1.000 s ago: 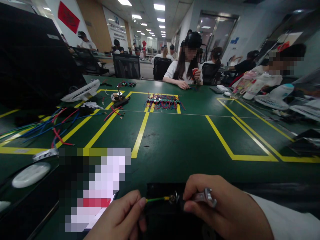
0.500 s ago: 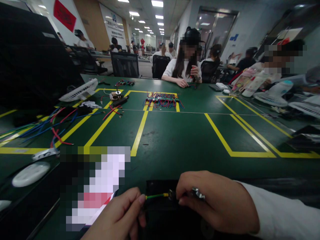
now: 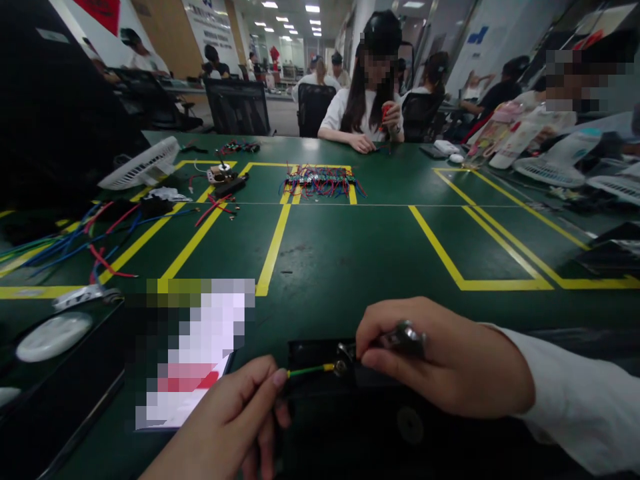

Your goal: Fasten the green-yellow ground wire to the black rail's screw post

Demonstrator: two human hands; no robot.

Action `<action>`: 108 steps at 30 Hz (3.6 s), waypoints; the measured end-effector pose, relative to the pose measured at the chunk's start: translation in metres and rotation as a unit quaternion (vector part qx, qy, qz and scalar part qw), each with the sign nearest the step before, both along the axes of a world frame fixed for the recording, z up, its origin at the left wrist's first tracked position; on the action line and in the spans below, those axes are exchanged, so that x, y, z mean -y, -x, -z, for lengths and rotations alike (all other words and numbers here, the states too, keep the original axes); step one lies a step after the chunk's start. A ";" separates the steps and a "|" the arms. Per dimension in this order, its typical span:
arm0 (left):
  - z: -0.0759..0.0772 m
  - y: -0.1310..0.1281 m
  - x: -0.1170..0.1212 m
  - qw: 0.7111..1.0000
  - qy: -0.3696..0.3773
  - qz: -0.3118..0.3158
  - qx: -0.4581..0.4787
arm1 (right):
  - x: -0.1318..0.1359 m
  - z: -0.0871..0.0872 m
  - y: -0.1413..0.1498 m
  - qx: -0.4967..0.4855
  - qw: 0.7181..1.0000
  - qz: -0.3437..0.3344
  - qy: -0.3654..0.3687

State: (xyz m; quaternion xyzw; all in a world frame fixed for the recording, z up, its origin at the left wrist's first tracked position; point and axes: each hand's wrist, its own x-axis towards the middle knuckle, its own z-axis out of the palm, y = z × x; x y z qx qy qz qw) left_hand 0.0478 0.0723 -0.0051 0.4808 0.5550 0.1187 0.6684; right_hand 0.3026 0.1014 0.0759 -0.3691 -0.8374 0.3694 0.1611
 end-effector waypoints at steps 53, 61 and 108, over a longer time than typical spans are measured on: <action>-0.007 -0.002 -0.001 1.000 -0.002 -0.012 0.011 | 0.022 0.018 0.010 0.048 0.996 0.077 0.002; -0.005 -0.001 0.000 1.000 -0.003 -0.014 0.005 | 0.015 0.014 0.012 0.045 0.999 0.024 0.015; -0.001 0.000 -0.001 1.000 0.007 0.005 0.015 | -0.014 -0.004 0.008 0.065 0.987 -0.139 0.041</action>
